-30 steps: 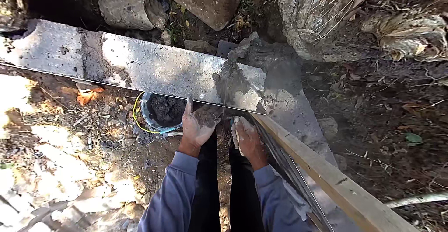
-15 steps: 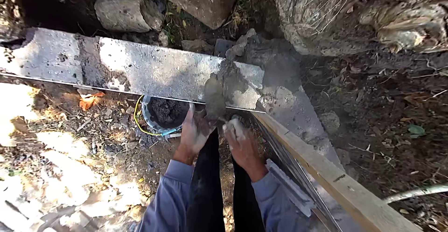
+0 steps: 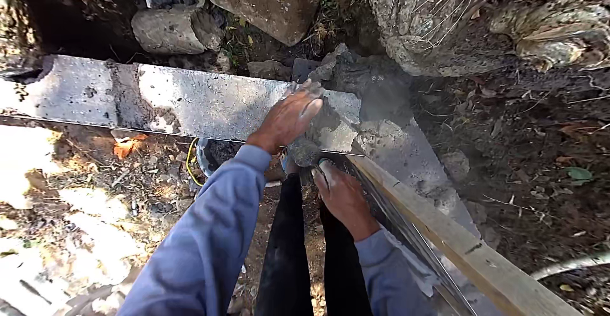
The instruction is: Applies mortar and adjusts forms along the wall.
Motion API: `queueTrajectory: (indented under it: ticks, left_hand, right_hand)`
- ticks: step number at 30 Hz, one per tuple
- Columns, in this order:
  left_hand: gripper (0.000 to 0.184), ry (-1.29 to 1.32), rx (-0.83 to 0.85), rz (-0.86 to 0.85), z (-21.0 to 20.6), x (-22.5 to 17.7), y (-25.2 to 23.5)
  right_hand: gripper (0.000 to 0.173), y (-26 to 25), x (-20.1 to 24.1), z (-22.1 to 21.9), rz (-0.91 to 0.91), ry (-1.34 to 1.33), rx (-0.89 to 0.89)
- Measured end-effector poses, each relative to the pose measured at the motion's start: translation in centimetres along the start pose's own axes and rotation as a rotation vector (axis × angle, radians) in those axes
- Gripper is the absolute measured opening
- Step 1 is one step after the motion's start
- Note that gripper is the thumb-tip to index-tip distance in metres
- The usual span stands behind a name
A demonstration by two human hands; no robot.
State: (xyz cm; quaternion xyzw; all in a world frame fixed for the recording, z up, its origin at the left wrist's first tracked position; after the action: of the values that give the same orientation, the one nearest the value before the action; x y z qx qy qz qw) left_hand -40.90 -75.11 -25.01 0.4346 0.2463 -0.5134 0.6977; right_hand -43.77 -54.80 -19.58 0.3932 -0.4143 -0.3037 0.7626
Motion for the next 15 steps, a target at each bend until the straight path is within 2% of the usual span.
queueTrajectory:
  ticks: [2,9,15]
  left_hand:
    - [0.058,-0.060,0.038,-0.021,-0.6,0.2,-1.1]
    - [0.049,-0.093,-0.023,-0.004,-1.7,-0.5,-0.1]
    - [0.049,-0.206,-0.016,0.076,-2.4,-1.9,0.6]
  right_hand:
    - [0.044,-0.5,-0.3,0.7,-0.013,-0.009,-0.049]
    - [0.045,-1.5,0.7,2.4,-0.056,-0.095,-0.149]
    - [0.044,-0.3,1.8,2.5,-0.028,0.009,-0.308]
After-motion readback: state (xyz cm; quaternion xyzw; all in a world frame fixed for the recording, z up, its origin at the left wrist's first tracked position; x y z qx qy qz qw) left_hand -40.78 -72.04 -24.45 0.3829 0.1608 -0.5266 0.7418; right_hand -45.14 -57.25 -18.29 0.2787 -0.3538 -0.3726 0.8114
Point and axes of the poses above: each hand's wrist, its own y-axis away from the middle knuckle, its own z-axis out of the back of the hand, x = y × z, the point moved 3 cm from there along -y, towards the middle knuckle, and after that the axes turned 14 degrees about x, right-handed, at the moved point
